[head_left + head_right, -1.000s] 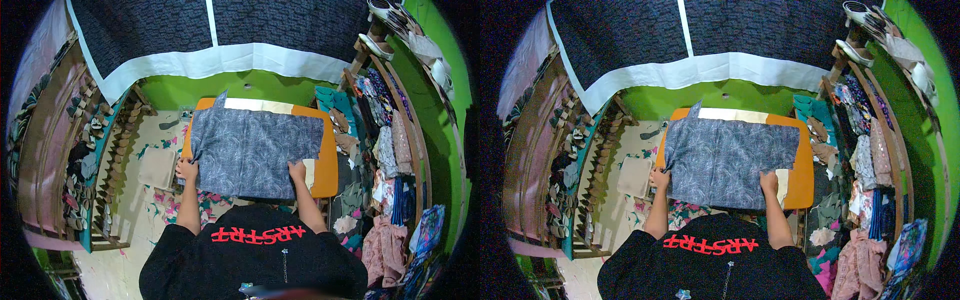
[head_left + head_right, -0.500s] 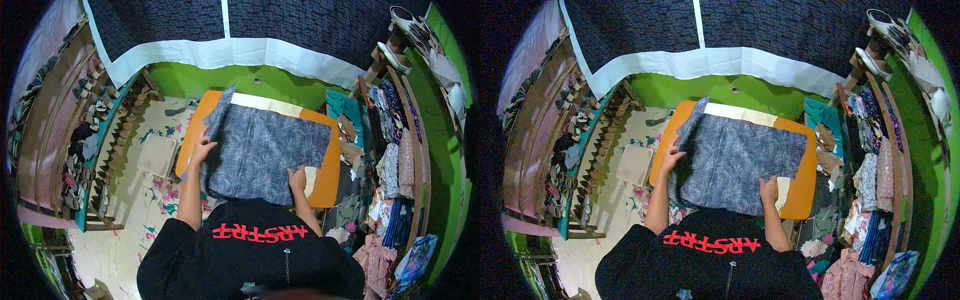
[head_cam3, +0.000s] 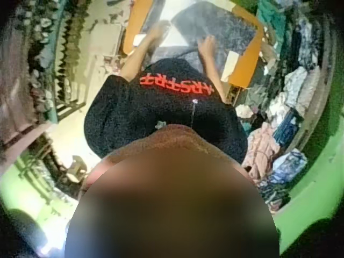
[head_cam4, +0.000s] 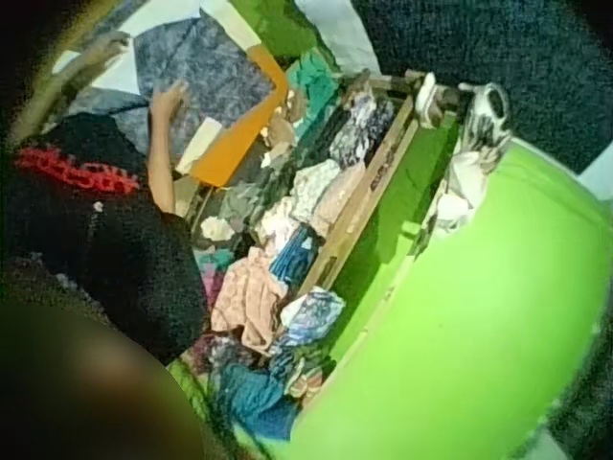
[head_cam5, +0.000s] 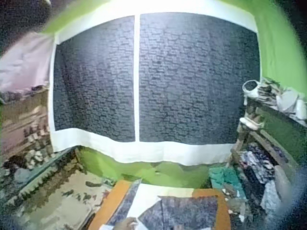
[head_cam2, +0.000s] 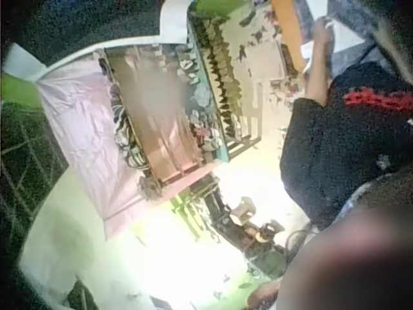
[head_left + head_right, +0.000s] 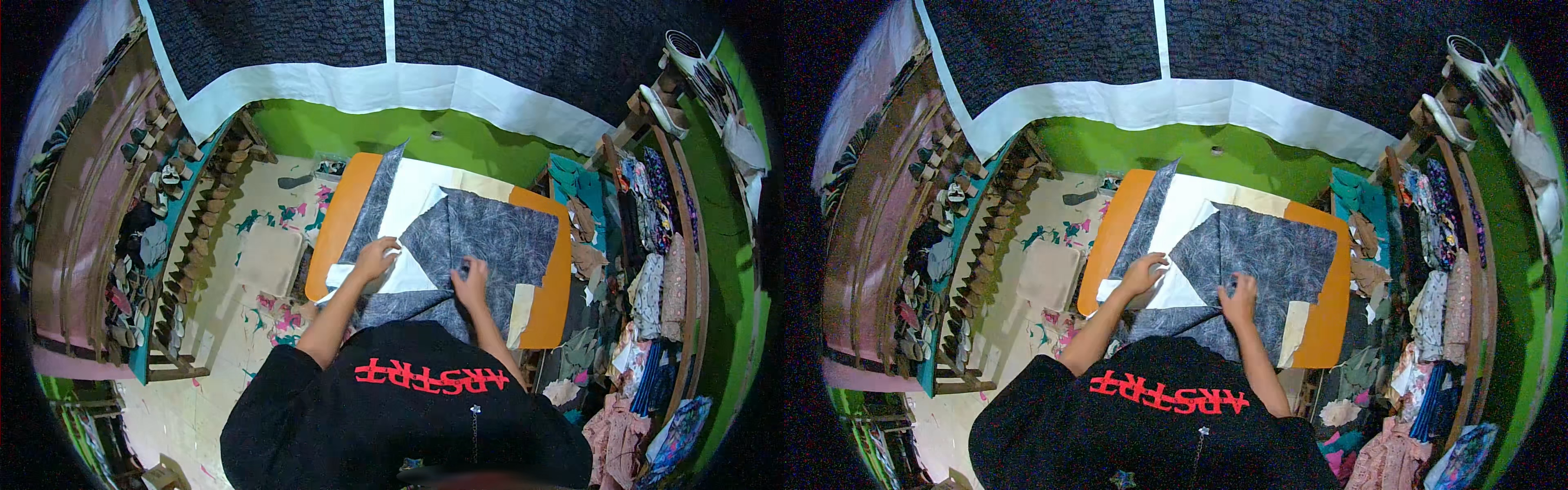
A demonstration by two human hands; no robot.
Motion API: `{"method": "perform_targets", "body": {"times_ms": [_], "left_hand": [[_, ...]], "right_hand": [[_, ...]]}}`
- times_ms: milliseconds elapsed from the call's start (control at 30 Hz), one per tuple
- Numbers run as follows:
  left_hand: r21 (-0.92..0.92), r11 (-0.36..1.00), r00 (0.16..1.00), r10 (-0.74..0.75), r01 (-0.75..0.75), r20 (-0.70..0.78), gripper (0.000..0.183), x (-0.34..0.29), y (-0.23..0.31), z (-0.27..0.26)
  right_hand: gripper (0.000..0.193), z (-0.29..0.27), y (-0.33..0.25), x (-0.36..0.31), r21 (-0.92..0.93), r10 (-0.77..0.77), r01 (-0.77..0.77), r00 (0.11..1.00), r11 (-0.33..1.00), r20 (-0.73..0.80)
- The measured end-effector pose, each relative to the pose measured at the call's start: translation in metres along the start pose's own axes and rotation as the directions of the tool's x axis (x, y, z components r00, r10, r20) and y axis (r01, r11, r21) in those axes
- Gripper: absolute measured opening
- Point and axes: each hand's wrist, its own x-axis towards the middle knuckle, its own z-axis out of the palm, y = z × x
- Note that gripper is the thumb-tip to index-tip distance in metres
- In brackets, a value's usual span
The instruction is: Folding and organizing various fabric pieces on a shelf and workbench within a workshop environment.
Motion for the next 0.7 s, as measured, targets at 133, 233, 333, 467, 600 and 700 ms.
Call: {"method": "perform_targets", "body": {"times_ms": [133, 233, 333, 467, 600, 700], "left_hand": [[0.545, 0.837, 0.998, -0.064, 0.057, -0.006, 0.036, -0.012, -0.017, -0.038], [0.577, 0.725, 0.918, -0.205, 0.375, -0.339, 0.041, -0.017, -0.064, -0.058], [0.322, 0.602, 0.634, -0.423, 0.731, -0.647, 0.045, -0.016, -0.083, -0.076], [0.120, 0.734, 0.640, -0.487, 0.669, -0.594, 0.036, -0.007, -0.053, -0.080], [-0.057, 0.982, 0.907, -0.190, 0.182, -0.377, 0.016, -0.009, -0.046, -0.056], [-0.005, 1.000, 0.979, 0.006, -0.007, -0.206, 0.023, 0.003, -0.048, -0.040]], "right_hand": [[0.051, 0.019, -0.052, 0.011, 0.031, -0.088, 0.084, 0.973, 0.996, 0.213], [0.057, 0.035, -0.071, 0.014, -0.160, 0.058, 0.003, 0.926, 0.987, 0.374], [0.050, 0.048, -0.063, 0.013, -0.239, 0.089, -0.027, 0.964, 0.971, 0.251], [0.026, 0.055, -0.049, 0.017, -0.273, 0.089, -0.015, 0.962, 0.962, 0.259], [0.022, 0.060, -0.061, 0.042, -0.179, 0.291, -0.245, 0.904, 0.953, 0.314], [0.024, 0.077, -0.065, 0.081, 0.173, 0.296, -0.371, 0.890, 0.912, 0.348]]}}
